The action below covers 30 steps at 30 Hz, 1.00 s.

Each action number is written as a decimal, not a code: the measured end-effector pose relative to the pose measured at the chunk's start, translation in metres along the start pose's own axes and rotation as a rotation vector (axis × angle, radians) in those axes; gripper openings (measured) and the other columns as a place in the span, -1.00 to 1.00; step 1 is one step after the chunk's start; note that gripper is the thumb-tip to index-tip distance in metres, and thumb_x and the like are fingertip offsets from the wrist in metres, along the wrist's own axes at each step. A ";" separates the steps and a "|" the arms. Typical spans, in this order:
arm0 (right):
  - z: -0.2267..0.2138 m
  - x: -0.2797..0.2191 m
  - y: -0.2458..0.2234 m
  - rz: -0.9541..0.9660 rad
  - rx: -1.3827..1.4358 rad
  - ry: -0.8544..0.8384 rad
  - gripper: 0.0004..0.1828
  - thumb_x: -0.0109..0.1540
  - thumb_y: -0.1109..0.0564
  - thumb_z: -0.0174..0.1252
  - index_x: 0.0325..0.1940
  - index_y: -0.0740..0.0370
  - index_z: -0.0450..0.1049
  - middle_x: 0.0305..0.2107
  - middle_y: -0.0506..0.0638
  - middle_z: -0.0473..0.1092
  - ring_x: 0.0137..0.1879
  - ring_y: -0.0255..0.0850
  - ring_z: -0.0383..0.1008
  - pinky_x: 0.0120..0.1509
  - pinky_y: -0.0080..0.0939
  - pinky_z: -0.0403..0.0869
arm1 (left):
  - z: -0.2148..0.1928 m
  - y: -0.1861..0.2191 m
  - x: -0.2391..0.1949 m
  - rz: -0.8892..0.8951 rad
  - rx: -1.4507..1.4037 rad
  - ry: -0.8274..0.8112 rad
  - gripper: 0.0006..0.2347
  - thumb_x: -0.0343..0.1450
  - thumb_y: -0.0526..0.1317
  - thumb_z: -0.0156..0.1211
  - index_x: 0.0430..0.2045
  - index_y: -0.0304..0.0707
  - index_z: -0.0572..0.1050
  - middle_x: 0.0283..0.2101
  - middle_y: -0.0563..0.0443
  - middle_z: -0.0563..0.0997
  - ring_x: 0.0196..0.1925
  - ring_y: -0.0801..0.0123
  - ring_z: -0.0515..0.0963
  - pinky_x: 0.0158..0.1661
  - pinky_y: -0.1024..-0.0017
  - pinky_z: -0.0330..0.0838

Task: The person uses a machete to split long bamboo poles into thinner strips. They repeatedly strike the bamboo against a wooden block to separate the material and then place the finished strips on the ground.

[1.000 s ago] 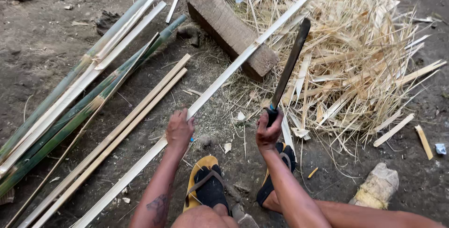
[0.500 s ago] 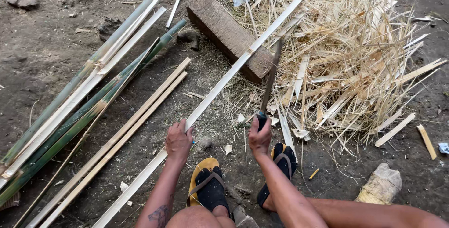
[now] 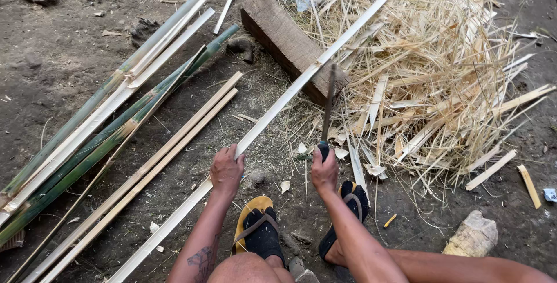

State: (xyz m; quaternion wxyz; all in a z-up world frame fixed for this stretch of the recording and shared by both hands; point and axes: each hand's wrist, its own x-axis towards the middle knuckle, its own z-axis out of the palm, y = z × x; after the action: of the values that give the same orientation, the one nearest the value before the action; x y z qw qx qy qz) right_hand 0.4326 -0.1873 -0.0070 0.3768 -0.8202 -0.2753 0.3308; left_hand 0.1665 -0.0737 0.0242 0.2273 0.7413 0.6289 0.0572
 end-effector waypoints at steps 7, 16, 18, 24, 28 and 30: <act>0.004 -0.024 -0.023 -0.507 0.229 0.277 -0.44 0.42 -0.14 0.00 0.29 0.33 0.14 -0.37 0.00 0.41 -0.29 -0.24 0.49 -0.17 -0.22 0.51 | 0.003 -0.001 0.001 -0.018 0.011 -0.037 -0.73 0.45 -0.07 0.22 -0.03 -0.13 0.49 -0.23 0.00 0.56 -0.21 0.30 0.55 -0.21 0.32 0.55; 0.006 -0.001 -0.027 -0.092 -0.158 -0.014 -0.48 0.40 -0.18 -0.15 0.20 0.31 0.12 -0.42 0.07 0.40 -0.42 -0.11 0.46 -0.39 -0.08 0.49 | 0.014 -0.007 -0.002 -0.004 -0.012 0.012 -0.68 0.43 -0.07 0.24 0.02 -0.12 0.49 -0.20 -0.02 0.59 -0.20 0.29 0.59 -0.19 0.31 0.57; 0.010 -0.007 -0.022 -0.068 -0.289 0.014 -0.48 0.41 -0.21 -0.13 0.10 0.32 0.19 -0.41 0.08 0.42 -0.40 -0.13 0.48 -0.40 -0.08 0.48 | 0.018 -0.008 -0.002 0.002 -0.059 0.037 -0.64 0.41 -0.07 0.25 0.06 -0.13 0.48 -0.19 -0.02 0.59 -0.20 0.28 0.59 -0.21 0.30 0.57; 0.019 -0.018 -0.025 -0.100 0.046 0.107 -0.50 0.39 -0.21 -0.16 0.11 0.27 0.26 -0.45 0.04 0.43 -0.44 -0.17 0.48 -0.41 -0.14 0.50 | 0.019 -0.009 0.007 -0.001 -0.008 0.015 -0.64 0.43 -0.06 0.25 0.07 -0.15 0.48 -0.21 -0.06 0.59 -0.19 0.25 0.59 -0.19 0.28 0.56; 0.013 -0.028 -0.024 -0.345 0.079 0.228 -0.49 0.41 -0.18 -0.07 0.18 0.31 0.22 -0.35 0.04 0.43 -0.34 -0.20 0.50 -0.28 -0.19 0.54 | 0.022 -0.015 -0.001 0.018 -0.045 0.037 -0.66 0.43 -0.10 0.25 0.05 -0.17 0.48 -0.22 -0.06 0.60 -0.22 0.24 0.59 -0.20 0.28 0.55; 0.006 -0.022 -0.030 -0.664 0.046 0.340 -0.47 0.47 -0.14 0.01 0.27 0.36 0.18 -0.23 0.08 0.42 -0.20 -0.16 0.50 -0.13 -0.15 0.51 | 0.022 -0.013 0.003 0.011 -0.035 0.012 -0.69 0.43 -0.09 0.25 0.03 -0.15 0.49 -0.23 -0.05 0.60 -0.21 0.25 0.60 -0.19 0.30 0.56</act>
State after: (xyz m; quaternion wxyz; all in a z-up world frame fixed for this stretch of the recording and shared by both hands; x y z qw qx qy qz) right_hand 0.4083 -0.1832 0.0210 0.5224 -0.7208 -0.4522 0.0555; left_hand 0.1639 -0.0757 -0.0013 0.2362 0.7403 0.6251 0.0737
